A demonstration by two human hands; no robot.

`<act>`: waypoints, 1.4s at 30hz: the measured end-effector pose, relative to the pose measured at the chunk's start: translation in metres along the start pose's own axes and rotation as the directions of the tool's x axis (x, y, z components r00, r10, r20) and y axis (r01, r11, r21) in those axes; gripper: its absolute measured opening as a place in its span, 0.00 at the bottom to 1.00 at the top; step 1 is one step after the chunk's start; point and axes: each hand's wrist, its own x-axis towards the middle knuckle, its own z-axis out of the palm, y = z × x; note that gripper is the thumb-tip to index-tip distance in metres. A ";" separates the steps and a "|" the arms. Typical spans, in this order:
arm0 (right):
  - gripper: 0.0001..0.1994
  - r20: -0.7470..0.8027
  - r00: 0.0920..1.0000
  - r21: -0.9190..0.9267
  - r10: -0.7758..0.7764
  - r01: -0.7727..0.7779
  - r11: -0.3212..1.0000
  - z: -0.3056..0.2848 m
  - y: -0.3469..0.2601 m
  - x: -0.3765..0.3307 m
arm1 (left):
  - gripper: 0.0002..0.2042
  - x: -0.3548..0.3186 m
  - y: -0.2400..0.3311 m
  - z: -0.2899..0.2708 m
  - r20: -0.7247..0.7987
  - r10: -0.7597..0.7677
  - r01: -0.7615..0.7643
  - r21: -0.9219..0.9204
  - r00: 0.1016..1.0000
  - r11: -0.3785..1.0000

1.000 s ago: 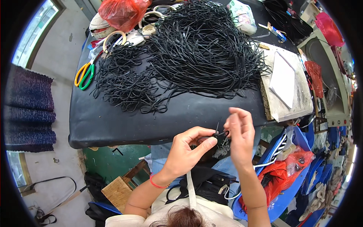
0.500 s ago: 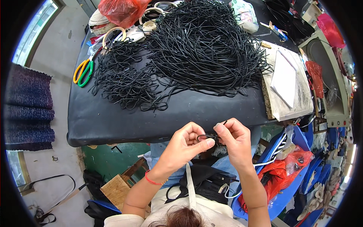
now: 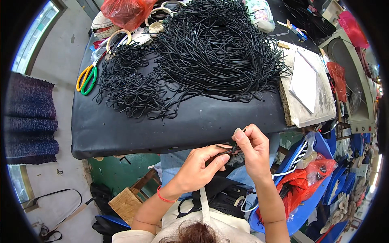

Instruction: The person repeatedly picks up black cable ties from a pile on a table and ties them into loops by hand. They pull the ends to tighten each loop and place the finished loops back onto the pile. The process is continuous and repetitive throughout the clip.

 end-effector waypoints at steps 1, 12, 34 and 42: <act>0.12 -0.014 1.000 -0.004 0.019 -0.019 1.000 -0.002 0.001 0.002 | 0.10 -0.002 -0.003 0.001 0.000 0.018 -0.018 -0.014 1.000 1.000; 0.12 0.037 0.996 -0.030 0.076 -0.075 0.997 -0.003 -0.005 -0.001 | 0.09 0.006 -0.006 -0.007 0.069 -0.028 0.031 -0.041 0.997 0.999; 0.07 0.093 0.961 0.107 0.262 -0.272 0.956 -0.013 -0.003 -0.001 | 0.06 0.018 -0.010 0.006 -0.187 0.192 -0.147 0.229 0.963 0.962; 0.07 0.152 0.971 0.107 0.183 -0.200 0.974 -0.007 -0.006 -0.010 | 0.08 0.015 -0.014 0.004 -0.187 0.017 -0.041 -0.124 0.982 0.991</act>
